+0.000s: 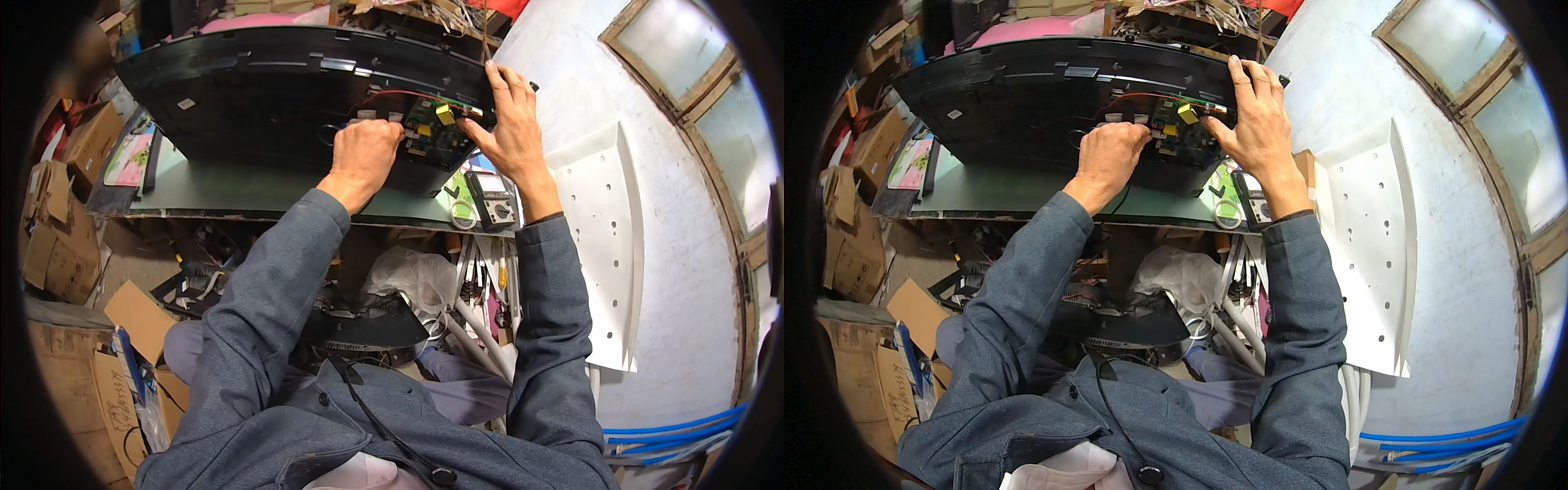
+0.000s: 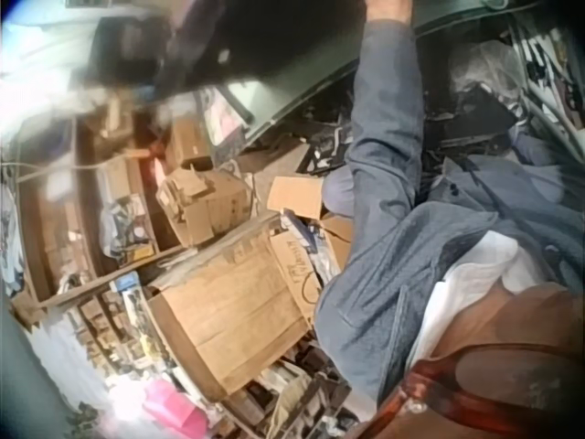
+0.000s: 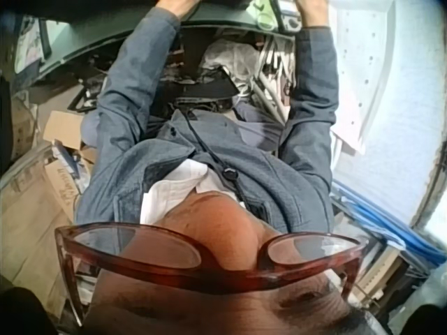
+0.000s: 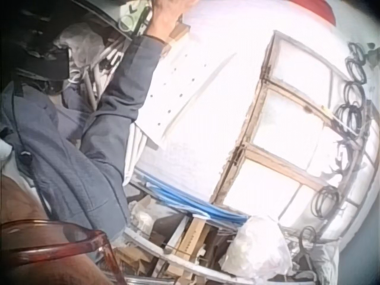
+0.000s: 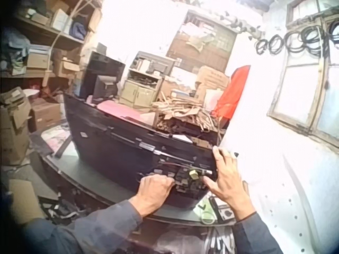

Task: The person aligns and fits a white metal backplate onto a flat-screen TV, then attaches a black plastic rear cover and connects internal wires. The person handles the backplate, rear cover, and wiring by hand in a cluttered workshop.

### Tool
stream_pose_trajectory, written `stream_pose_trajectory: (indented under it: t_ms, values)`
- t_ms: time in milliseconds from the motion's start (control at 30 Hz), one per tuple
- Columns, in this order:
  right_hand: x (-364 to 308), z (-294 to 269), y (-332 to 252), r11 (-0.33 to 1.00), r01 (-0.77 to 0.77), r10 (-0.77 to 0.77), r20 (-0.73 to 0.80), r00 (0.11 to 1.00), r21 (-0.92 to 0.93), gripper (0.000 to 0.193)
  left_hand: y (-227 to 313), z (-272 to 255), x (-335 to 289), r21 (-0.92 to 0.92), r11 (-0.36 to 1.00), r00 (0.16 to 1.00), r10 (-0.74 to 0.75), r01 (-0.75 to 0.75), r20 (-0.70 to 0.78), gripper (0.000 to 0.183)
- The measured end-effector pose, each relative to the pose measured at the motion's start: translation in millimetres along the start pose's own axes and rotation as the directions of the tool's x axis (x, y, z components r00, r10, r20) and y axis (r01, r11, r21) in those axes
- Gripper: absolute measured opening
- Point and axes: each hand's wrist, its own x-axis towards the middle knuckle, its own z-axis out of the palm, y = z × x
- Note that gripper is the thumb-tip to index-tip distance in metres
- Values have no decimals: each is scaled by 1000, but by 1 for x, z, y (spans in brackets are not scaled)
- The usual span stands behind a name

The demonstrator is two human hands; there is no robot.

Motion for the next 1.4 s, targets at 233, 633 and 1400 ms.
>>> stream_pose_trajectory:
  t_ms: [233, 633, 1400]
  values:
    - [-2, 2, 1, 1000, 5, -5, -5, 1000, 0, 95, 1, 0, -1, 24, 1000, 1000, -17, 17, 21, 15]
    - [-2, 3, 2, 1000, 11, -11, -15, 1000, 18, 95, 1, -1, 0, -17, 1000, 1000, -9, 9, 0, 16]
    - [-2, 7, 0, 1000, 4, -3, -57, 998, 2, 91, 24, 14, -5, -235, 968, 986, -117, 85, -122, 20]
